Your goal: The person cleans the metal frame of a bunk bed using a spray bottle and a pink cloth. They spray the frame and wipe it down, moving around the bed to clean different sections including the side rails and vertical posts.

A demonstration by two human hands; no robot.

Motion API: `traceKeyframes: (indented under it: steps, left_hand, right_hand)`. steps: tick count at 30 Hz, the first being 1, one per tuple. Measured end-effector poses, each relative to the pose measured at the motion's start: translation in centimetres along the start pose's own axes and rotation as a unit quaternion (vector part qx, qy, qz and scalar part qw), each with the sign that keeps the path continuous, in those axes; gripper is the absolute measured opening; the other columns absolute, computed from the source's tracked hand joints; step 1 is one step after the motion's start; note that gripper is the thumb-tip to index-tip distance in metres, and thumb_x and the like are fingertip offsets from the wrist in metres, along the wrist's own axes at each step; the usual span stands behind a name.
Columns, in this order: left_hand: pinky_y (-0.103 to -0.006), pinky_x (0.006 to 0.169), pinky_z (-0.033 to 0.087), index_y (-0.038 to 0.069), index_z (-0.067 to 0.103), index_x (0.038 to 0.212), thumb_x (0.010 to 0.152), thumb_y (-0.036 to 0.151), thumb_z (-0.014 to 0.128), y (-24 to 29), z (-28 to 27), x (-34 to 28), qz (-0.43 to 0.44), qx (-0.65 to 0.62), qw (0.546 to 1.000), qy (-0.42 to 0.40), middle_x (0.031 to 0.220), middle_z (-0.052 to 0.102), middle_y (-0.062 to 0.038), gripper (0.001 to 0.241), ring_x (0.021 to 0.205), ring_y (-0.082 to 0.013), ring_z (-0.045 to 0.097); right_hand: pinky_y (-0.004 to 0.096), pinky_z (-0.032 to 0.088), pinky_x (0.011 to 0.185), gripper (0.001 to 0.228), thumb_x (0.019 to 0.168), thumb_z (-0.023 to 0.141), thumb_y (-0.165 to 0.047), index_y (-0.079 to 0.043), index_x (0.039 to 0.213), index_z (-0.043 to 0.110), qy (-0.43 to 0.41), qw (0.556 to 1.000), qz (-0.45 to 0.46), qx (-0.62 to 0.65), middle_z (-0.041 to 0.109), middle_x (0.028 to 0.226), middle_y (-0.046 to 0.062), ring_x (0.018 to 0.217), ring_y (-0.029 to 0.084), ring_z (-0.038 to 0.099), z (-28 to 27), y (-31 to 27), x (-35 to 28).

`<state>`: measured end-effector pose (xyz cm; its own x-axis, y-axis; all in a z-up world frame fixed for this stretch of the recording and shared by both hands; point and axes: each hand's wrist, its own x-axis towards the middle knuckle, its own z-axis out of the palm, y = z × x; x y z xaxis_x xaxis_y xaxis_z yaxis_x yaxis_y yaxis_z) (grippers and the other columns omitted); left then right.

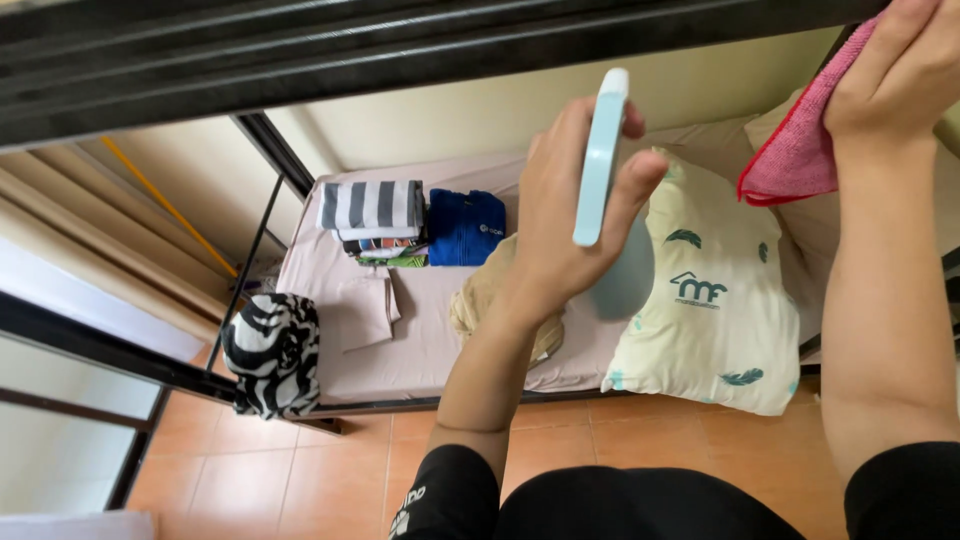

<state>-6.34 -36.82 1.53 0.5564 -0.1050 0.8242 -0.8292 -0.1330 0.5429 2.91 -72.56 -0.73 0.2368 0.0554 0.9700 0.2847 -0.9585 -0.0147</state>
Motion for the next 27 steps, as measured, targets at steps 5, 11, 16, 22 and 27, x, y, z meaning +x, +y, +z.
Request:
traceKeyframes:
  steps: [5, 11, 16, 22, 27]
  left_hand:
    - [-0.0324, 0.086, 0.045, 0.011, 0.059, 0.113, 0.109, 0.045, 0.062, 0.3, 5.1, 1.3, 0.015, 0.032, 0.999, 0.012, 0.097, 0.066, -0.003, 0.034, 0.089, -0.0233, 0.061]
    - [-0.0324, 0.088, 0.048, 0.008, 0.06, 0.12, 0.111, 0.046, 0.059, 2.8, 6.2, 0.2, 0.006, 0.024, 1.0, 0.016, 0.096, 0.067, -0.004, 0.039, 0.097, -0.0231, 0.065]
    - [-0.0298, 0.089, 0.054, 0.003, 0.059, 0.123, 0.111, 0.06, 0.048, 4.2, 3.0, -1.5, -0.044, 0.013, 0.996, 0.08, 0.108, 0.068, -0.009, 0.059, 0.097, -0.0183, 0.068]
    - [-0.0302, 0.09, 0.052, -0.001, 0.061, 0.119, 0.111, 0.068, 0.041, 6.3, 1.0, -2.2, -0.046, 0.14, 0.981, 0.128, 0.107, 0.067, -0.01, 0.073, 0.098, -0.0199, 0.066]
    - [-0.0308, 0.095, 0.051, -0.001, 0.059, 0.122, 0.115, 0.067, 0.04, 6.3, 2.2, -1.2, -0.004, 0.134, 0.984, 0.117, 0.111, 0.066, -0.011, 0.071, 0.104, -0.021, 0.066]
  right_hand:
    - [0.046, 0.046, 0.084, 0.031, 0.117, 0.033, -0.01, 0.009, 0.131, 0.054, 0.019, 0.996, -0.083, -0.02, 0.061, 0.112, 0.025, 0.097, 0.043, 0.059, -2.4, 0.9, 0.8]
    - [0.048, 0.037, 0.102, 0.03, 0.118, 0.038, -0.012, 0.01, 0.128, 0.056, 0.065, 0.995, 0.062, -0.032, 0.058, 0.119, 0.03, 0.111, 0.047, 0.056, -0.9, -1.4, 1.5]
    - [0.055, 0.032, 0.116, 0.039, 0.115, 0.048, -0.023, 0.003, 0.141, 0.059, 0.023, 0.995, -0.095, -0.018, 0.06, 0.126, 0.026, 0.123, 0.042, 0.057, 3.9, -14.0, 5.4]
    - [0.043, 0.046, 0.089, 0.024, 0.108, 0.065, -0.03, -0.012, 0.125, 0.066, 0.021, 0.952, -0.275, 0.136, 0.067, 0.12, 0.005, 0.107, 0.024, 0.064, 8.3, -26.4, 9.6]
    - [0.032, 0.051, 0.069, 0.011, 0.103, 0.062, -0.018, -0.013, 0.108, 0.071, 0.038, 0.93, -0.296, 0.213, 0.067, 0.095, 0.0, 0.084, 0.018, 0.067, 6.1, -20.0, 9.3]
